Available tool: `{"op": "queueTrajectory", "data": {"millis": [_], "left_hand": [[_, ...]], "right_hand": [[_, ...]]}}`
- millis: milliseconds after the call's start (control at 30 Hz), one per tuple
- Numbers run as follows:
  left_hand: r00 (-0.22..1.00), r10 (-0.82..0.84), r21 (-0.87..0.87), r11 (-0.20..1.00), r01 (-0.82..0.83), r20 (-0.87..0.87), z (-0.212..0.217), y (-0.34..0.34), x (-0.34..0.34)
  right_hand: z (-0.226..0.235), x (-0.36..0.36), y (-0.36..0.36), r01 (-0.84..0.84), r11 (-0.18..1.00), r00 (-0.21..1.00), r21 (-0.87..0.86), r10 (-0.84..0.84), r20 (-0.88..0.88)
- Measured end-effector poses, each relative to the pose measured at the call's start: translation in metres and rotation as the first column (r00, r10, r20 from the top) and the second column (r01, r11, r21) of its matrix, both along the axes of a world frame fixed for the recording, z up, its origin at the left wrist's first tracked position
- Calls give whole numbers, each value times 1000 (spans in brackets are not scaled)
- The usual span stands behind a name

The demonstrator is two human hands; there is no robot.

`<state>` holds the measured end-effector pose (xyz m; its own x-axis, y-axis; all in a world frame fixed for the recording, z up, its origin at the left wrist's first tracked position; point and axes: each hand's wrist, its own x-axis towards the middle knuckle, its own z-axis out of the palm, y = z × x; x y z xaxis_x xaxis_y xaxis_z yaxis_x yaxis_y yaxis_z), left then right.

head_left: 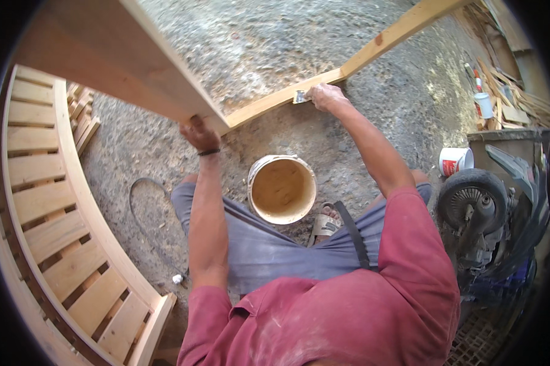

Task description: The person paints a wooden frame by hand using a brush dipped in a bucket of yellow paint.

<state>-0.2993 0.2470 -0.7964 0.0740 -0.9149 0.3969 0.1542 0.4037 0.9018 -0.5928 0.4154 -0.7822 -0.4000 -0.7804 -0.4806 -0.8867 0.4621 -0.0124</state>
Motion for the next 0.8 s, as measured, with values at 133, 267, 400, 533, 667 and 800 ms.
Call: {"op": "queueTrajectory", "data": {"millis": [133, 267, 400, 533, 667, 800], "left_hand": [[998, -8, -47, 999, 11, 60, 7, 0, 0], [993, 87, 9, 996, -88, 76, 4, 1, -4], [999, -35, 104, 994, 36, -18, -1, -1, -1], [1000, -13, 129, 992, 13, 0, -1, 1, -3], [1000, 5, 106, 994, -5, -1, 2, 1, -4], [994, -9, -31, 999, 12, 109, 2, -2, 1]], "right_hand": [[21, -15, 42, 187, 951, 979, -246, -201, -32], [41, -4, 73, 183, 950, 950, -253, -237, -201], [46, -28, 78, 75, 936, 861, -344, -235, -451], [33, -69, 83, 41, 931, 856, -363, -220, -467], [26, -87, 91, 82, 932, 817, -353, -266, -512], [24, -61, 86, 344, 928, 825, -147, -373, -424]]}}
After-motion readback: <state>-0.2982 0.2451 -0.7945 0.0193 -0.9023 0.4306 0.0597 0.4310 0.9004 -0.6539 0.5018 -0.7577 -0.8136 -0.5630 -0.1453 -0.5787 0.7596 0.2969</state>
